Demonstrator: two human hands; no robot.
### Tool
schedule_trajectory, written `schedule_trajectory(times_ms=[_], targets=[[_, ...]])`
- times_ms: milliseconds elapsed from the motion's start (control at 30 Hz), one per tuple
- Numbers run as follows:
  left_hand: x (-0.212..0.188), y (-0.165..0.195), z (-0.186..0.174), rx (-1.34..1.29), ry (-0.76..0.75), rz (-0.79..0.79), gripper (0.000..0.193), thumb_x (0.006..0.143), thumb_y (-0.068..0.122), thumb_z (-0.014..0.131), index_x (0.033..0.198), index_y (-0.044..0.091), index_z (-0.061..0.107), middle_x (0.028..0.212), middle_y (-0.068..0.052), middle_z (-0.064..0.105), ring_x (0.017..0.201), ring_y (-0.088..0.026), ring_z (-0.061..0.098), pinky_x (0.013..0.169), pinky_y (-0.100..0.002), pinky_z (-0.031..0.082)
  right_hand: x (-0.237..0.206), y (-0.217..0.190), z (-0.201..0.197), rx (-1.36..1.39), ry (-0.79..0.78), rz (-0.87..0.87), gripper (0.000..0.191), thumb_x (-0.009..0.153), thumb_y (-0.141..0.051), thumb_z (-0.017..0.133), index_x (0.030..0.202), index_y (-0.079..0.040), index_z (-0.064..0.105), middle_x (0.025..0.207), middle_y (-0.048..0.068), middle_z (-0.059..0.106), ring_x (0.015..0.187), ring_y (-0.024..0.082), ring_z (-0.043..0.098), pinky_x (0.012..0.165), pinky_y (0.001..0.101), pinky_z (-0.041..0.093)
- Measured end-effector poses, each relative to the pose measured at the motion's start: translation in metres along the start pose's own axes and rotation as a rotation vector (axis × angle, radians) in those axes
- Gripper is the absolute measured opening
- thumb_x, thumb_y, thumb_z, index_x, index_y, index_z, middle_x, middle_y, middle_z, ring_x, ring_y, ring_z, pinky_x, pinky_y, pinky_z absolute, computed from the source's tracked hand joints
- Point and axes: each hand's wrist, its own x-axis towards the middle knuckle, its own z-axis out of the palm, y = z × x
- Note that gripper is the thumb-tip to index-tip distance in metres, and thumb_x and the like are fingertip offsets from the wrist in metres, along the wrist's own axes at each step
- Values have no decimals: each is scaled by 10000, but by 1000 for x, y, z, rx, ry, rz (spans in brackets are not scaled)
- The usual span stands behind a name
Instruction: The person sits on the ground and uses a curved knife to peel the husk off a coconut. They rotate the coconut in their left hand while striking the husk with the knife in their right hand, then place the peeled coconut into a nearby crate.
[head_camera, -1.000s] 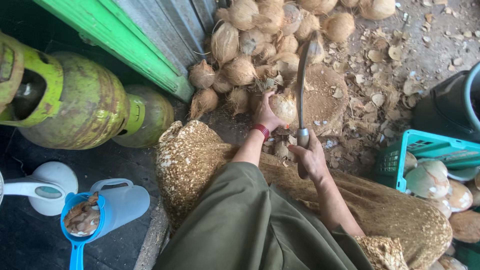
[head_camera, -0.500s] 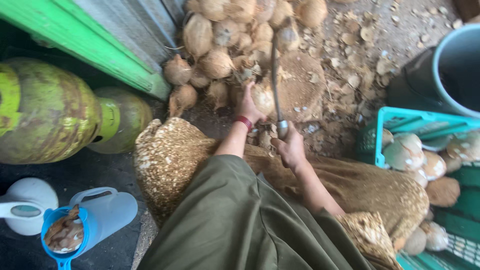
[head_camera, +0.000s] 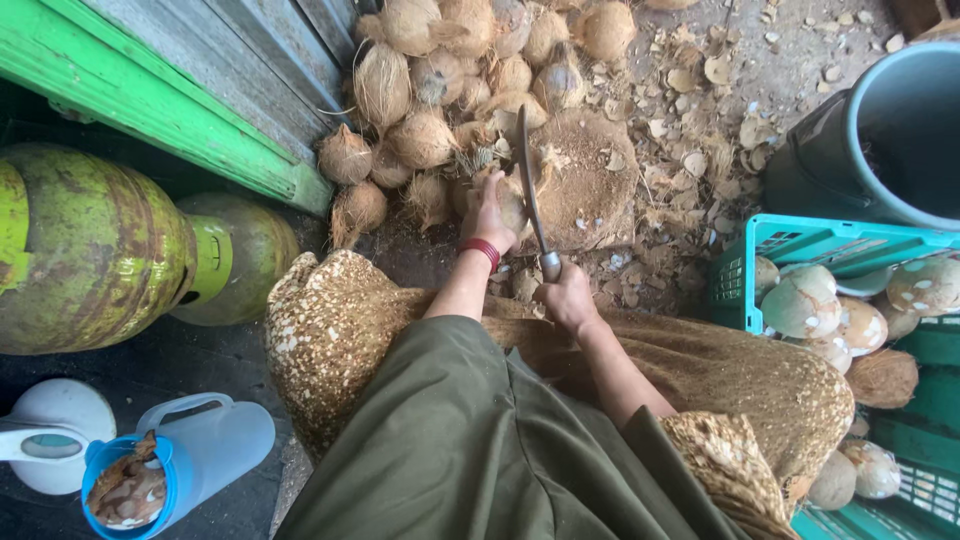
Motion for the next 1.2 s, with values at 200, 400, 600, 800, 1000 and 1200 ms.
schedule_trajectory(times_ms=[200,400,600,800,1000,1200], targets=[[2,-1,4,162,87,76,1106,579,-27,912,1444,356,339,1400,-182,445,1174,-396,615,932,-497,600,-10,2,-19,126,88,-130,285,834,-78,742,1041,-43,549,748,49,637,603,165,652,528,315,580],[3,-7,5,142,112,115,1014,658,34,881,1457,345,339,1385,-209,451,1151,-428,635,967,-511,582,0,-7,0,-100,9,159,303,782,-40,751,1066,18,661,862,182,719,735,286,713,703,442,580],[0,-2,6,166,85,72,966,664,44,852,1420,371,346,1399,-164,438,1174,-441,612,975,-526,562,-10,-9,-14,-49,81,-50,484,707,-136,791,1132,-14,595,882,193,729,775,322,730,734,439,566],[-4,8,6,206,55,-35,958,709,53,826,1457,376,322,1460,-140,394,1165,-440,617,899,-524,625,-3,-7,-3,-135,148,-88,386,747,-130,737,1082,19,613,871,240,721,810,346,744,756,433,588],[-2,5,8,209,60,-1,1069,645,22,876,1469,375,293,1414,-149,409,1180,-414,613,944,-518,594,1,-3,-7,-131,141,-109,436,687,-127,793,1057,15,613,848,231,717,748,363,715,719,457,561],[-3,8,10,104,119,34,1073,640,36,878,1473,331,268,1526,-177,283,1153,-416,621,850,-495,650,-3,-1,-2,148,235,-301,330,820,-143,685,1113,-8,617,882,189,732,775,319,721,748,422,606]])
